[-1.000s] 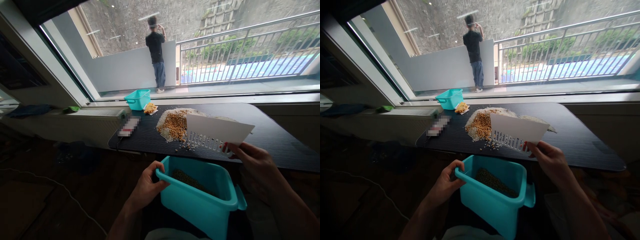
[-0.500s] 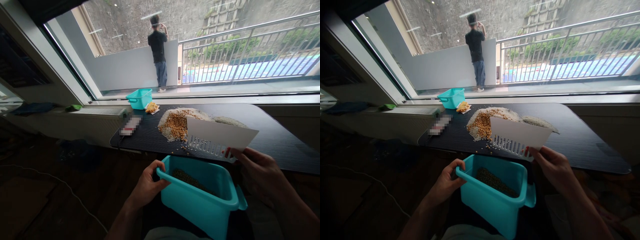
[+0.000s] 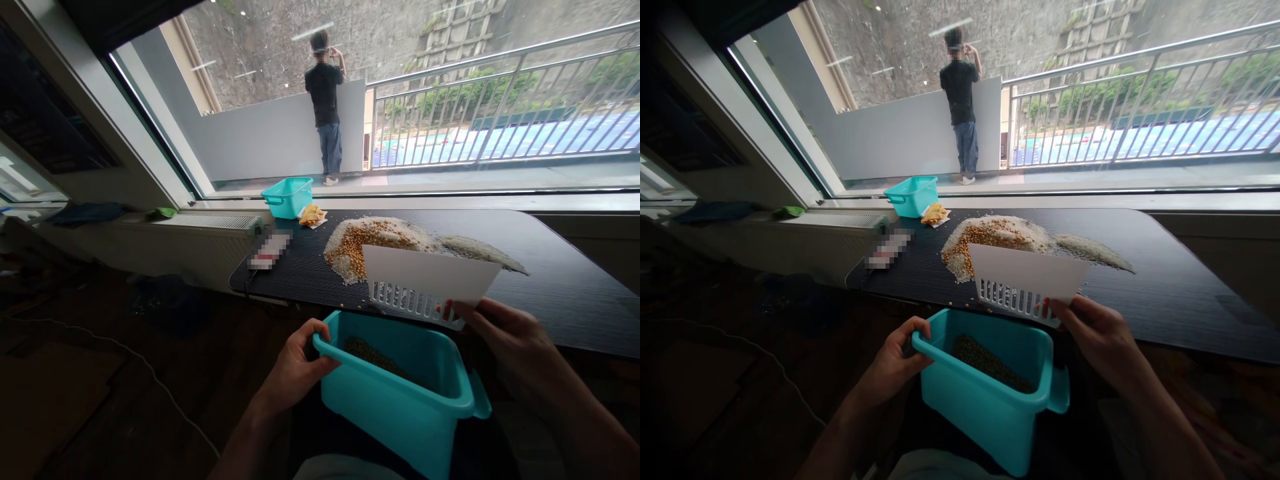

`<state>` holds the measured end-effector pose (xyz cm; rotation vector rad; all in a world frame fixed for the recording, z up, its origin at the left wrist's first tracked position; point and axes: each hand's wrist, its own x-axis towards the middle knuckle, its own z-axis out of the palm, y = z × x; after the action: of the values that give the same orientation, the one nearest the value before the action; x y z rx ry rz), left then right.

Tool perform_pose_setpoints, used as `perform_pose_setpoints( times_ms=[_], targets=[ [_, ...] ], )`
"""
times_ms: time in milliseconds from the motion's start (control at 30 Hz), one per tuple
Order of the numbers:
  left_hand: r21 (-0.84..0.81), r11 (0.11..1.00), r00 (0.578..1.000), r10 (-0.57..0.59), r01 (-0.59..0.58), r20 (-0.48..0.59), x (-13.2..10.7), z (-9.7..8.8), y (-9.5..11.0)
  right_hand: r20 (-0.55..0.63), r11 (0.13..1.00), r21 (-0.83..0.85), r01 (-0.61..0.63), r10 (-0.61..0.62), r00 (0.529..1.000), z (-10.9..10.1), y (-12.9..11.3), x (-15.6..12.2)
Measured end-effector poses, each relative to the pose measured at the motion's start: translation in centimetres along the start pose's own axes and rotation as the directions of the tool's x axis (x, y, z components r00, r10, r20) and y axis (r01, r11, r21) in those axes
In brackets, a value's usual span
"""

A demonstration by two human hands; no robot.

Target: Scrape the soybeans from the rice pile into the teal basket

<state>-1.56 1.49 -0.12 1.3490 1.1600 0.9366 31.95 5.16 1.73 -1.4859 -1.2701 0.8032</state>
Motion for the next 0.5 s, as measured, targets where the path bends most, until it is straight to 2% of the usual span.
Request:
perform_pose_setpoints(
  times_ms=[67, 167, 400, 500],
  targets=[
    [0.007, 1.000, 1.000, 0.008, -0.008, -0.006, 0.0, 0.0, 0.0, 0.033, 0.998, 0.057, -0.023, 0.021, 0.999, -0.2, -0.1, -0.3],
    [0.003, 1.000, 1.000, 0.004, -0.004, -0.003, 0.1, 0.0, -0.1, 0.055, 0.999, 0.031, 0.016, -0.018, 0.998, 0.1, -0.5, 0.2],
    [-0.001, 1.000, 1.000, -0.001, 0.000, -0.031, -0.2, -1.5, -0.3, 0.212, 0.985, -0.015, 0.171, -0.164, 0.963, 3.9, -1.2, 3.1],
    [0.014, 1.000, 0.998, 0.000, 0.001, -0.058, -0.4, -2.3, -0.5, 0.241, 0.981, -0.029, 0.192, -0.179, 0.954, 4.5, -1.0, 3.3]
  ],
)
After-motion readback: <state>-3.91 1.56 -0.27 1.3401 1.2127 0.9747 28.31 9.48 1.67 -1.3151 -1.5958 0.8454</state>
